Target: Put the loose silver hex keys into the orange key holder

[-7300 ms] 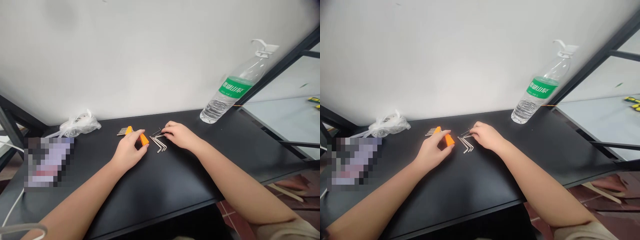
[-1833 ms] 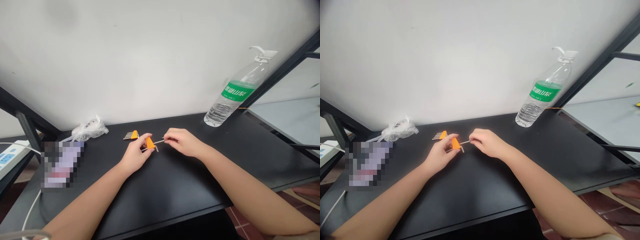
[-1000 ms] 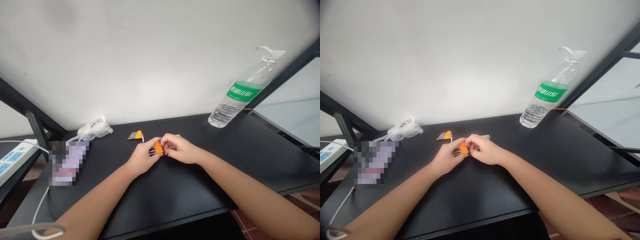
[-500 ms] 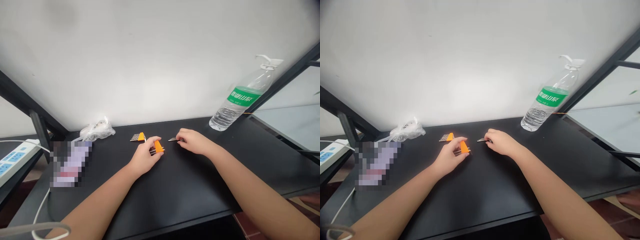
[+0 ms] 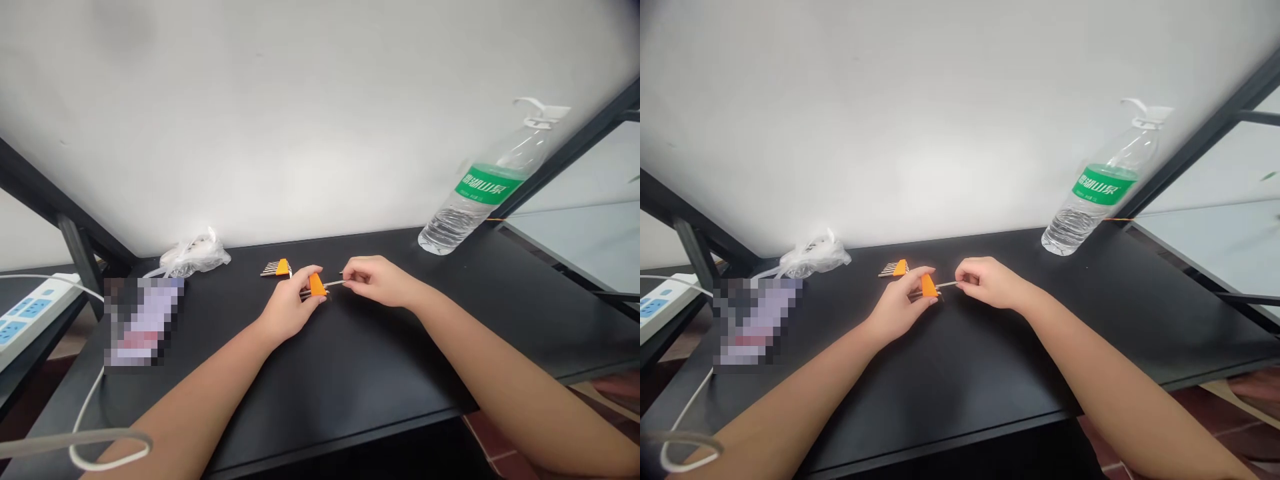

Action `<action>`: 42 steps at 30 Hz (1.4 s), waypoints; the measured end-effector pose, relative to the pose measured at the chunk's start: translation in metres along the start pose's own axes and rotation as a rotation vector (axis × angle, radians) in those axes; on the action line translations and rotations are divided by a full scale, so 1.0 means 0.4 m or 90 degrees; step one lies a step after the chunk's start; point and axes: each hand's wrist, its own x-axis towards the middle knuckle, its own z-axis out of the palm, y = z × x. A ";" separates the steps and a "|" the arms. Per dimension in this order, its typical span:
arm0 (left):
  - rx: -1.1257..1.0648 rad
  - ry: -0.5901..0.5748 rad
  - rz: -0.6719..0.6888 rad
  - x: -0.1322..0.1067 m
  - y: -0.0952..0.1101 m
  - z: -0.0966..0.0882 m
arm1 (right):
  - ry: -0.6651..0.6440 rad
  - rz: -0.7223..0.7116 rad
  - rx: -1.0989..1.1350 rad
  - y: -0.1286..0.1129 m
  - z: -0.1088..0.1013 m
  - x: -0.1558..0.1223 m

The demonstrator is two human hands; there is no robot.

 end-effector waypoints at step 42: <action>-0.148 -0.063 0.053 -0.010 0.036 0.004 | -0.071 0.101 0.536 -0.031 0.060 0.015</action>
